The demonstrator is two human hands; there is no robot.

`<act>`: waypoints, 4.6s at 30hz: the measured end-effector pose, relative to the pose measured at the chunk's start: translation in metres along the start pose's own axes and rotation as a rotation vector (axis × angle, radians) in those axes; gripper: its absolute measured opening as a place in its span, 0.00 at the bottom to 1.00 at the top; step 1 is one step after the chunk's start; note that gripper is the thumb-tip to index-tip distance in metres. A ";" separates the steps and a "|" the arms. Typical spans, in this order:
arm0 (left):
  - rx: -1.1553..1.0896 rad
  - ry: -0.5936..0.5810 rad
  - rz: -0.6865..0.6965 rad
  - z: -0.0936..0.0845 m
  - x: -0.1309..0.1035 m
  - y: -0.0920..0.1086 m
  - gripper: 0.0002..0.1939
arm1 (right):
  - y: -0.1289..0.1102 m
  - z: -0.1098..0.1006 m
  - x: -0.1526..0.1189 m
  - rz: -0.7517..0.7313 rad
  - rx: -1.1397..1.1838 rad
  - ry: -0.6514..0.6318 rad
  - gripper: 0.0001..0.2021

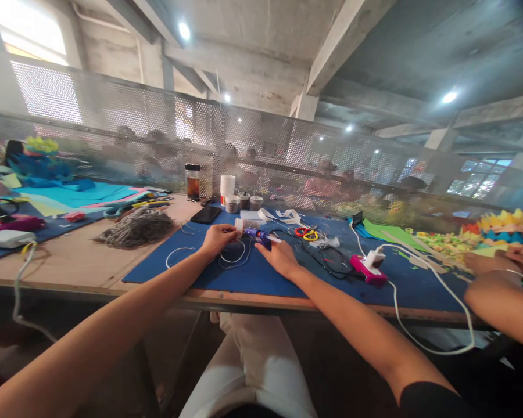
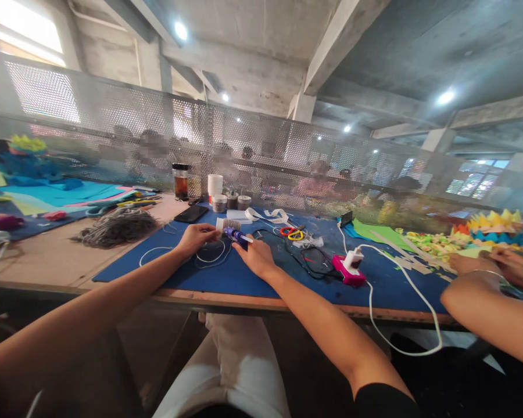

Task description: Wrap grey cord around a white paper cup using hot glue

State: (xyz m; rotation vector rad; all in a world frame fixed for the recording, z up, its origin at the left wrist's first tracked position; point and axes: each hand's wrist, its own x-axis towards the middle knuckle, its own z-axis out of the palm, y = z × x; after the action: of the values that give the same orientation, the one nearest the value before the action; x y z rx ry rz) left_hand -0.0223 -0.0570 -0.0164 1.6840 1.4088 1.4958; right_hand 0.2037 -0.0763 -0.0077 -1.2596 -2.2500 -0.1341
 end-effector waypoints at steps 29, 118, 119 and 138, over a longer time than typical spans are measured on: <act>-0.035 -0.001 -0.033 0.000 -0.002 0.005 0.17 | 0.003 0.002 -0.001 -0.024 -0.001 -0.020 0.25; 0.065 -0.042 0.007 0.000 -0.004 0.007 0.18 | 0.001 -0.002 -0.001 0.011 0.000 0.050 0.25; 0.063 -0.044 0.008 0.000 -0.004 0.007 0.19 | 0.001 -0.002 -0.001 0.010 0.002 0.053 0.25; 0.061 -0.057 -0.010 0.001 -0.005 0.007 0.18 | 0.001 -0.002 0.001 0.018 -0.001 0.059 0.24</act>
State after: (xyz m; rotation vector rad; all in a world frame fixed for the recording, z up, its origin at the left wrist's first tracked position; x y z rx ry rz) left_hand -0.0183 -0.0631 -0.0131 1.7398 1.4443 1.4017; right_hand 0.2052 -0.0761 -0.0058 -1.2596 -2.1882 -0.1639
